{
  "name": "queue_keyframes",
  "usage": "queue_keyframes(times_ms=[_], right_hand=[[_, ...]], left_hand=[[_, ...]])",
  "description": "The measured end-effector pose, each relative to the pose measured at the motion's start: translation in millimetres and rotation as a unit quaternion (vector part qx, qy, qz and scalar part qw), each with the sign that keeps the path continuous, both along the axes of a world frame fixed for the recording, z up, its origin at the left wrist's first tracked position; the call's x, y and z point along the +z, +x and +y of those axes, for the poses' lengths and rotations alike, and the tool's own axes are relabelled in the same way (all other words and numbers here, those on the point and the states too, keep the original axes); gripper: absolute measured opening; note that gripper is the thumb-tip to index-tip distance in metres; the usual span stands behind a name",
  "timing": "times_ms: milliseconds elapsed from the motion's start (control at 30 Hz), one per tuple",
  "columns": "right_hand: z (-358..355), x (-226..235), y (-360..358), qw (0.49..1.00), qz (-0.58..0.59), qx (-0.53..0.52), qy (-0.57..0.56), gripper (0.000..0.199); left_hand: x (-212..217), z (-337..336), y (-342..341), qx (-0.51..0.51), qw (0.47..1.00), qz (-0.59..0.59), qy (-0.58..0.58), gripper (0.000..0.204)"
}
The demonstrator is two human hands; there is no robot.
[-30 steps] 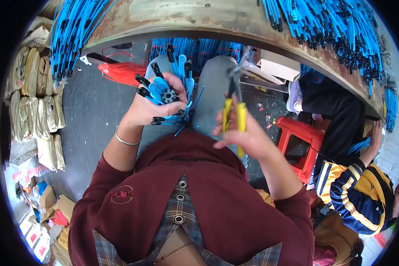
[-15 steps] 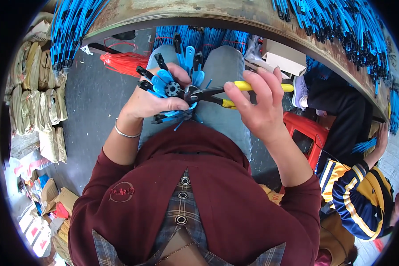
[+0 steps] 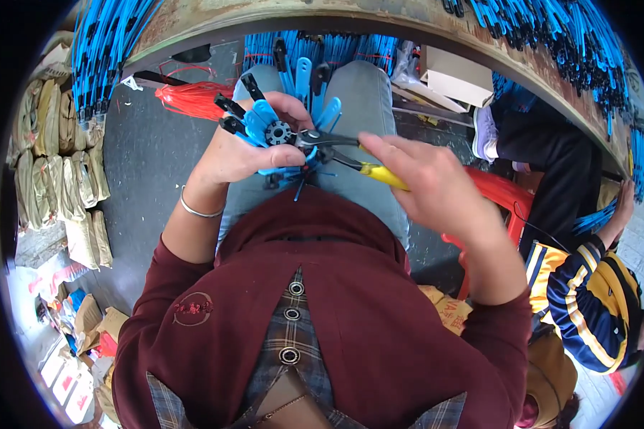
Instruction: The person threads metal wire through sets of umbrella ribs, attaches the ribs into plastic hub runners, and twists and trims the wire using pliers.
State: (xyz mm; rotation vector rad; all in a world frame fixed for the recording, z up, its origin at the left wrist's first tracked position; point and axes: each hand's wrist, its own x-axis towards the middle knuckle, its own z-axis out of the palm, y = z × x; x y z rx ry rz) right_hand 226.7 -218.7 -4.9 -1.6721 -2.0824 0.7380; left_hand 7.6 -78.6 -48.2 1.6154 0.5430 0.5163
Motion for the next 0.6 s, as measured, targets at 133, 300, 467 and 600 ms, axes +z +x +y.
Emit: queue_keyframes(times_ms=[133, 300, 467, 600], right_hand=[[11.5, -17.7, 17.3, 0.845, 0.297, 0.079, -0.438, 0.063], [14.5, -57.6, -3.1, 0.610, 0.450, 0.167, -0.631, 0.067], [10.5, -35.9, 0.2, 0.965, 0.220, 0.114, -0.088, 0.069], [-0.1, -23.7, 0.2, 0.996, -0.026, -0.004, 0.087, 0.073]], left_hand=[[5.5, -2.2, 1.9, -0.096, 0.995, -0.017, -0.014, 0.032], [0.0, 9.9, 2.2, -0.180, 0.983, -0.033, -0.005, 0.034], [-1.7, 7.5, -3.3, -0.094, 0.995, -0.014, -0.029, 0.035], [3.3, 11.6, -1.8, -0.097, 0.995, -0.015, 0.000, 0.034]])
